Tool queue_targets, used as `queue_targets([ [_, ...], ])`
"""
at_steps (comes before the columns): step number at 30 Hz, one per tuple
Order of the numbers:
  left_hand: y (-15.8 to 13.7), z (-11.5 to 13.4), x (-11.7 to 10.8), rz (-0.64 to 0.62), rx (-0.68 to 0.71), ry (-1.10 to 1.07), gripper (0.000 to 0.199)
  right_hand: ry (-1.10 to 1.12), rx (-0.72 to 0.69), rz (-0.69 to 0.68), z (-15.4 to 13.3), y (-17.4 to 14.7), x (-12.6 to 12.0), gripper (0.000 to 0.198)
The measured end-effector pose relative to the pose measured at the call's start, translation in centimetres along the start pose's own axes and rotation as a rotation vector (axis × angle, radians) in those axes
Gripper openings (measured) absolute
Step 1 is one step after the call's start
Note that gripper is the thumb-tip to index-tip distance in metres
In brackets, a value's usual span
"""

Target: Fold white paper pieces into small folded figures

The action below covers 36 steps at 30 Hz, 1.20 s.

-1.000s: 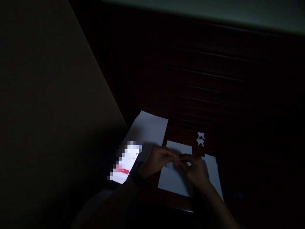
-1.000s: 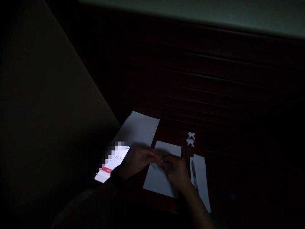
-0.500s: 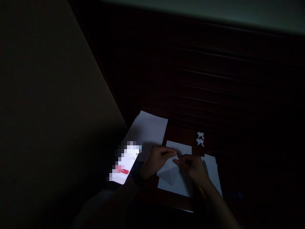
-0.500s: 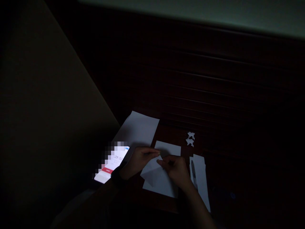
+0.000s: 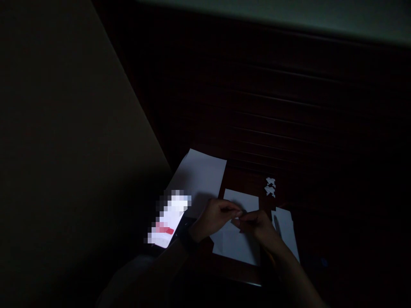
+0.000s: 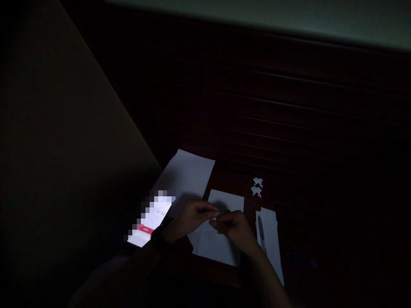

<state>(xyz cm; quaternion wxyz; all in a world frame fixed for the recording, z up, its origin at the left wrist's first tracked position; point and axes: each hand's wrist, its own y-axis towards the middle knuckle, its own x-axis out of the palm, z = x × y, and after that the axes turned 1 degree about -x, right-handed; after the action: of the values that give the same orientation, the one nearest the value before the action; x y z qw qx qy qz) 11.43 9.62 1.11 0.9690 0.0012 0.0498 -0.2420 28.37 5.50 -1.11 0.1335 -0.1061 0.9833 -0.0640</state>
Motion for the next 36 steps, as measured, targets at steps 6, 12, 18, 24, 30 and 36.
queue_targets([
  [6,0.2,-0.5,-0.1,0.047,-0.004,0.016,0.016,-0.029,0.011,-0.003,-0.8,0.0,0.0,0.034],
  [12,0.3,-0.5,-0.1,0.12,0.01,0.0,0.018,0.014,0.009,0.03,-1.0,0.1,-0.2,0.033],
  [18,0.3,-1.0,0.0,0.076,-0.039,-0.08,0.037,0.06,0.034,0.135,-0.4,0.3,-1.1,0.032],
  [24,0.3,-1.2,-0.3,0.085,-0.15,-0.178,0.029,-0.015,0.059,0.129,-0.9,0.3,-1.0,0.034],
  [30,0.4,-1.0,-0.6,0.1,-0.189,-0.198,0.024,-0.105,0.028,0.171,-1.2,0.1,-0.9,0.03],
  [36,0.3,-0.5,-0.7,-0.001,-0.207,-0.16,0.03,0.025,0.063,0.171,-1.2,0.1,-0.9,0.031],
])
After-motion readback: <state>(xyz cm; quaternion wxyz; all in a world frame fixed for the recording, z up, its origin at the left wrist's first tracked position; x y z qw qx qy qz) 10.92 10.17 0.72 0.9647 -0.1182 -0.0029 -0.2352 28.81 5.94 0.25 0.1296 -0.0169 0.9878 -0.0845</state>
